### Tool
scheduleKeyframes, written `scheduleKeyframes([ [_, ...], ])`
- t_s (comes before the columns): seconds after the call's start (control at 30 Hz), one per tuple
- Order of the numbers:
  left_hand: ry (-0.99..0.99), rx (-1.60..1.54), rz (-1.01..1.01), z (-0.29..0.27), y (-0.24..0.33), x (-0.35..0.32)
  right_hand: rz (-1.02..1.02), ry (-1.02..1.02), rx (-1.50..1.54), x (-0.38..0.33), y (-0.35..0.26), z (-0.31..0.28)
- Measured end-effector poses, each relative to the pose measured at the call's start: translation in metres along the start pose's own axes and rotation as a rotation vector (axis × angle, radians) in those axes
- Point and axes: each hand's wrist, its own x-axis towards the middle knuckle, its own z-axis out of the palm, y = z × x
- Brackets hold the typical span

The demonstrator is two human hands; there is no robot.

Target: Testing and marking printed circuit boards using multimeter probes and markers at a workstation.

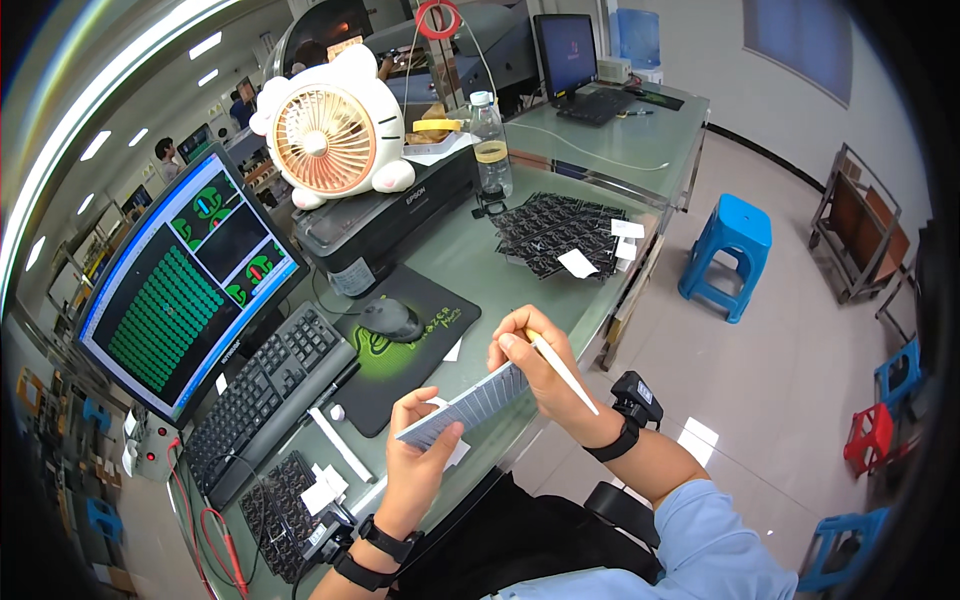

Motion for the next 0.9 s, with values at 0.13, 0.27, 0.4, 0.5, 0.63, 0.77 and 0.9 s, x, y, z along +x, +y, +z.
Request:
scheduleKeyframes([
  [0.13,-0.06,0.132,0.031,-0.008,-0.005,0.0,0.005,-0.01,0.025,-0.002,0.001,-0.002],
  [0.27,-0.07,0.129,0.035,-0.007,-0.001,-0.001,0.001,-0.029,0.023,-0.003,0.0,-0.003],
  [0.4,-0.086,0.167,0.062,-0.009,0.002,-0.006,-0.013,-0.068,0.031,-0.006,-0.001,-0.004],
  [0.5,-0.087,0.156,0.054,-0.01,-0.003,-0.006,-0.087,-0.043,0.046,-0.007,0.006,-0.005],
  [0.63,-0.027,0.002,-0.073,-0.016,0.012,-0.017,-0.265,0.174,-0.149,-0.016,0.004,-0.029],
  [0.77,0.088,0.106,-0.025,-0.048,0.05,-0.048,0.05,0.258,-0.36,-0.059,0.006,-0.091],
  [0.9,0.223,0.264,-0.057,-0.103,0.082,-0.08,0.388,0.005,-0.795,-0.138,0.057,-0.133],
])
